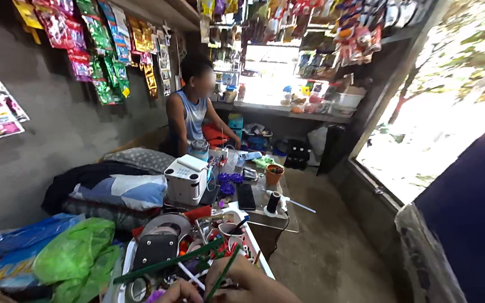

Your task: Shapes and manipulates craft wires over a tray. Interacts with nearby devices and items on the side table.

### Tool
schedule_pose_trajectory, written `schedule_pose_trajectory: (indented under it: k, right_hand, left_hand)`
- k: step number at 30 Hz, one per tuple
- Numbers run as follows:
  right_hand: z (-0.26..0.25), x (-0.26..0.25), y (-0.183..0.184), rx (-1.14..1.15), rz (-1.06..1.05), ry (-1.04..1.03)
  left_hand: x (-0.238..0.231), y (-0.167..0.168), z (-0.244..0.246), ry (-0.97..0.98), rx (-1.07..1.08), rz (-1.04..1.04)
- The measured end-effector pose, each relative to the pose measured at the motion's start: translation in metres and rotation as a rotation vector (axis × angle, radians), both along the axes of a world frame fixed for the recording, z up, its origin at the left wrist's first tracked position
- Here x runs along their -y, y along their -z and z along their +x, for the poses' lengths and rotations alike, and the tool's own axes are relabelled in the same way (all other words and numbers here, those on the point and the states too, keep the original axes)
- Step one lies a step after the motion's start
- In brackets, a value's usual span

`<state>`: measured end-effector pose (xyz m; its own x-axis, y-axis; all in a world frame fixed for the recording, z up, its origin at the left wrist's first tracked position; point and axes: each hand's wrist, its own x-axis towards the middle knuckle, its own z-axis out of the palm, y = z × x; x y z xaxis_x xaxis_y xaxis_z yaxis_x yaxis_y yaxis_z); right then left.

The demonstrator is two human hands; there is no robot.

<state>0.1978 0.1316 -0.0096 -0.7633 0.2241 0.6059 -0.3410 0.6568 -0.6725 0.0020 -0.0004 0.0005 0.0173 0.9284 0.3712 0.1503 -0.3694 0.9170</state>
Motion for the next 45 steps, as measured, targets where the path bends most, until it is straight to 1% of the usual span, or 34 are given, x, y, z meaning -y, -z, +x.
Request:
schedule_pose_trajectory:
  k: [3, 5, 9, 11, 15, 17, 19, 21, 25, 27, 29, 32, 35, 38, 40, 43, 45]
  right_hand:
    - [-0.002, 0.001, 0.004, -0.029, -0.08, -0.03]
    - [-0.004, 0.006, 0.004, -0.037, -0.086, 0.014]
    - [-0.008, 0.024, 0.0, -0.001, -0.034, 0.263]
    - [-0.011, 0.031, 0.0, 0.014, -0.091, 0.343]
    - [-0.015, 0.031, 0.009, 0.007, -0.33, 0.271]
    - [-0.017, 0.03, 0.013, -0.033, -0.385, 0.246]
    - [-0.019, 0.031, 0.017, -0.086, -0.402, 0.268]
    - [-0.022, 0.032, 0.021, -0.142, -0.405, 0.312]
    - [-0.025, 0.035, 0.023, -0.216, -0.428, 0.376]
    - [-0.024, 0.034, 0.025, -0.214, -0.417, 0.367]
    - [-0.022, 0.03, 0.024, -0.193, -0.386, 0.357]
    - [-0.018, 0.02, 0.02, -0.18, -0.327, 0.373]
    - [-0.014, 0.016, 0.013, -0.202, -0.375, 0.327]
    - [-0.01, 0.013, 0.013, -0.148, -0.303, 0.262]
    - [-0.007, 0.01, 0.012, -0.087, -0.203, 0.2]
    - [-0.001, 0.011, 0.004, 0.062, -0.08, 0.131]
    - [0.0, 0.015, 0.0, 0.107, -0.05, 0.138]
  left_hand:
    - [0.001, 0.002, -0.002, 0.011, -0.021, 0.001]
    - [0.002, 0.0, -0.002, -0.012, -0.057, -0.01]
    - [0.003, -0.007, -0.001, -0.211, -0.313, -0.035]
    - [0.001, -0.01, -0.001, -0.282, -0.359, -0.038]
    - [-0.005, -0.007, -0.003, -0.399, -0.442, -0.001]
    - [-0.007, -0.003, -0.002, -0.435, -0.451, 0.013]
    - [-0.01, 0.001, 0.005, -0.48, -0.35, 0.032]
    - [-0.012, 0.006, 0.016, -0.489, -0.157, 0.022]
    - [-0.013, 0.012, 0.038, -0.441, 0.258, -0.097]
    - [-0.014, 0.012, 0.043, -0.465, 0.327, -0.095]
    - [-0.017, 0.014, 0.041, -0.515, 0.262, -0.032]
    - [-0.019, 0.014, 0.029, -0.521, 0.032, 0.002]
    - [-0.018, 0.011, 0.015, -0.41, -0.186, -0.013]
    - [-0.014, 0.004, 0.0, -0.244, -0.447, -0.046]
    - [-0.012, -0.001, -0.007, -0.124, -0.544, -0.087]
    - [-0.011, -0.007, -0.009, 0.029, -0.636, -0.175]
    - [-0.01, -0.012, -0.011, 0.07, -0.693, -0.224]
